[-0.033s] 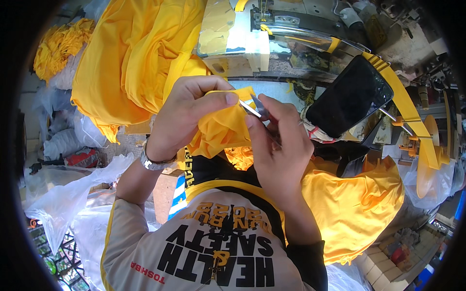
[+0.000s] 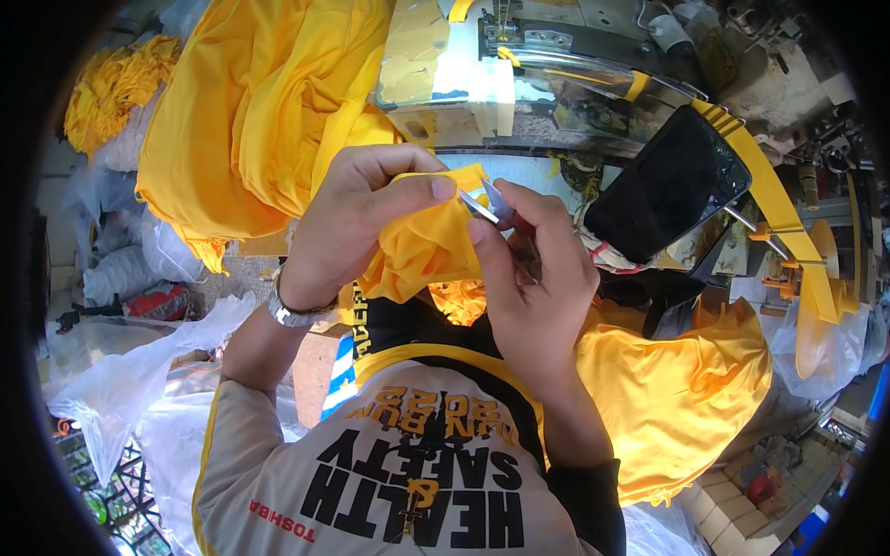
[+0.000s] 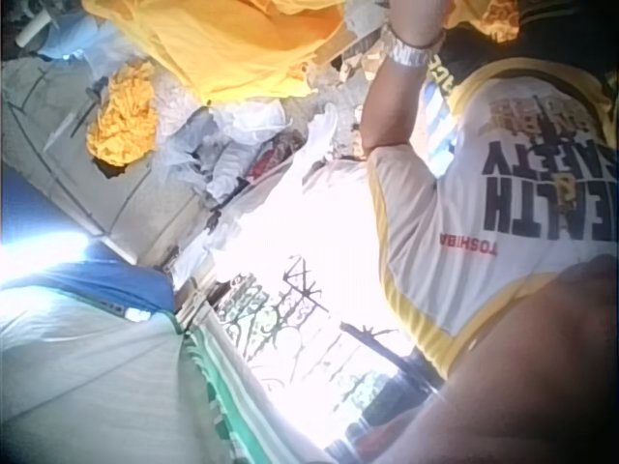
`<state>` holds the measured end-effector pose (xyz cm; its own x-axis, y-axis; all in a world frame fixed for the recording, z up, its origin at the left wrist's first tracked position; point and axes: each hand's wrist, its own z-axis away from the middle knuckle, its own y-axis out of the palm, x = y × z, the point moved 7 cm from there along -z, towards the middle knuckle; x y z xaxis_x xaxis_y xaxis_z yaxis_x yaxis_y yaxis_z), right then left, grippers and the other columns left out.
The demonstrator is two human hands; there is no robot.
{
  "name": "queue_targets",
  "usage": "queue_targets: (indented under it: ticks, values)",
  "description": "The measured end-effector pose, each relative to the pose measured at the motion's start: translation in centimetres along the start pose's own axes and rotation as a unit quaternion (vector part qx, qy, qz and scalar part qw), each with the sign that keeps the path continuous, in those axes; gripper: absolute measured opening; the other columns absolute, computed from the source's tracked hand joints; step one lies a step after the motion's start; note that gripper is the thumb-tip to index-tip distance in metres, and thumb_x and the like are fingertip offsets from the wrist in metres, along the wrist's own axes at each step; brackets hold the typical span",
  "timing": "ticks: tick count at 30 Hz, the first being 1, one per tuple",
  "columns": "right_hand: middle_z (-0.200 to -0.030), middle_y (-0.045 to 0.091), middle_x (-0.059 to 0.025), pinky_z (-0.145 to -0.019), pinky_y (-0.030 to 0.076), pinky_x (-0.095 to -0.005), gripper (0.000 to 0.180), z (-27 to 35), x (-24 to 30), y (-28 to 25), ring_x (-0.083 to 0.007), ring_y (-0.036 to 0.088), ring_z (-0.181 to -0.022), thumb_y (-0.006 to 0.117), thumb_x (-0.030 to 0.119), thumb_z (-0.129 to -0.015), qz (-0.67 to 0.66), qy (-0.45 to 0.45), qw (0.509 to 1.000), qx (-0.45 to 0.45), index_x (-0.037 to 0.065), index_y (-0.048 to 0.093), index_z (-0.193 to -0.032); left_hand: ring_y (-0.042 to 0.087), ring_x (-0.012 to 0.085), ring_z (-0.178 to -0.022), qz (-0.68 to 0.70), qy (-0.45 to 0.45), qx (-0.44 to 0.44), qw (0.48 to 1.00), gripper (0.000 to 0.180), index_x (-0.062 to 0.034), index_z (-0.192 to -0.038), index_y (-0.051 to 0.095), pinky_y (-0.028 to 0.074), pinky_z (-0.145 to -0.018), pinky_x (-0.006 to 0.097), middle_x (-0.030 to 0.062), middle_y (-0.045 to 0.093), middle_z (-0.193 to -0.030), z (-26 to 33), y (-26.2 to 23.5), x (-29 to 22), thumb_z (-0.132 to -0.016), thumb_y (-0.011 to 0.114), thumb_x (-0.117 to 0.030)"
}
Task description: The person trims loose threads from yellow shirts using nippers, handling the garments one by one and turning them over to check the seams.
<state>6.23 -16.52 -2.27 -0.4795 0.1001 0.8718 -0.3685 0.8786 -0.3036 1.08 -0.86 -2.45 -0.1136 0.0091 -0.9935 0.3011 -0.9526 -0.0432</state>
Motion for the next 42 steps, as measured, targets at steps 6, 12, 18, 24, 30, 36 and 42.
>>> queue_targets:
  ticks: [6, 12, 18, 24, 30, 36, 42]
  values:
    - [-0.089, 0.063, -0.0100, -0.056, 0.051, -0.0302, 0.026, 0.1, 1.6, 0.2, -0.0203, 0.064, -0.067, 0.068, 0.000, -0.083, 0.136, -0.178, 0.972, -0.066, 0.001, 0.064, -0.109, 0.052, 0.0036, -0.073, -0.073, 0.047, -0.027, 0.996, 0.017, 0.0033, -0.084, 0.065, 0.041, -0.066, 0.020, -0.0019, 0.061, -0.076, 0.5, 0.4, -0.9, -0.087, 0.067, -0.013]
    - [-0.093, 0.064, -0.0132, -0.058, 0.053, -0.0302, 0.023, 0.2, 2.0, 0.0, -0.0229, 0.066, -0.070, 0.068, -0.001, -0.083, 0.155, -0.193, 0.968, -0.047, -0.002, 0.065, -0.105, 0.052, 0.0033, -0.073, -0.070, 0.057, -0.024, 0.996, 0.016, 0.0042, -0.086, 0.065, 0.042, -0.065, 0.020, -0.0015, 0.062, -0.076, 0.6, 0.5, -0.9, -0.087, 0.067, -0.012]
    - [-0.093, 0.064, -0.0145, -0.060, 0.053, -0.0317, 0.024, 0.2, 2.2, -0.6, -0.0256, 0.066, -0.072, 0.068, 0.000, -0.083, 0.141, -0.171, 0.974, -0.048, -0.002, 0.065, -0.106, 0.052, 0.0028, -0.072, -0.051, 0.057, -0.021, 0.997, 0.015, 0.0041, -0.086, 0.066, 0.041, -0.064, 0.019, -0.0016, 0.062, -0.076, 0.6, 0.4, -0.8, -0.088, 0.067, -0.011]
    - [-0.094, 0.063, -0.0151, -0.060, 0.053, -0.0324, 0.024, 0.2, 2.4, -0.6, -0.0262, 0.067, -0.072, 0.069, 0.000, -0.082, 0.156, -0.209, 0.964, -0.052, -0.002, 0.065, -0.106, 0.052, 0.0027, -0.072, -0.052, 0.057, -0.016, 0.997, 0.015, 0.0037, -0.086, 0.066, 0.041, -0.064, 0.019, -0.0019, 0.062, -0.076, 0.6, 0.5, -0.9, -0.088, 0.067, -0.011]
    - [-0.093, 0.063, -0.0146, -0.060, 0.053, -0.0325, 0.024, 0.2, 2.4, -0.6, -0.0259, 0.066, -0.072, 0.069, 0.000, -0.082, 0.157, -0.210, 0.964, -0.054, -0.002, 0.065, -0.106, 0.051, 0.0028, -0.072, -0.062, 0.057, -0.015, 0.996, 0.015, 0.0037, -0.085, 0.066, 0.041, -0.064, 0.019, -0.0018, 0.061, -0.075, 0.6, 0.6, -1.0, -0.088, 0.066, -0.011]
    - [-0.093, 0.063, -0.0141, -0.059, 0.053, -0.0324, 0.023, 0.2, 2.5, -0.5, -0.0254, 0.066, -0.071, 0.069, 0.001, -0.082, 0.174, -0.212, 0.960, -0.053, -0.002, 0.065, -0.105, 0.051, 0.0029, -0.071, -0.077, 0.058, -0.016, 0.995, 0.017, 0.0038, -0.084, 0.065, 0.040, -0.063, 0.020, -0.0020, 0.061, -0.074, 0.5, 0.5, -1.0, -0.088, 0.066, -0.012]
    - [-0.093, 0.063, -0.0138, -0.058, 0.052, -0.0318, 0.024, 0.2, 2.6, -0.4, -0.0246, 0.066, -0.070, 0.069, 0.001, -0.083, 0.188, -0.204, 0.959, -0.051, -0.001, 0.064, -0.106, 0.048, 0.0029, -0.070, -0.080, 0.085, -0.005, 0.993, 0.017, 0.0033, -0.084, 0.064, 0.038, -0.062, 0.020, -0.0022, 0.059, -0.073, 0.7, 0.9, -1.5, -0.089, 0.066, -0.013]
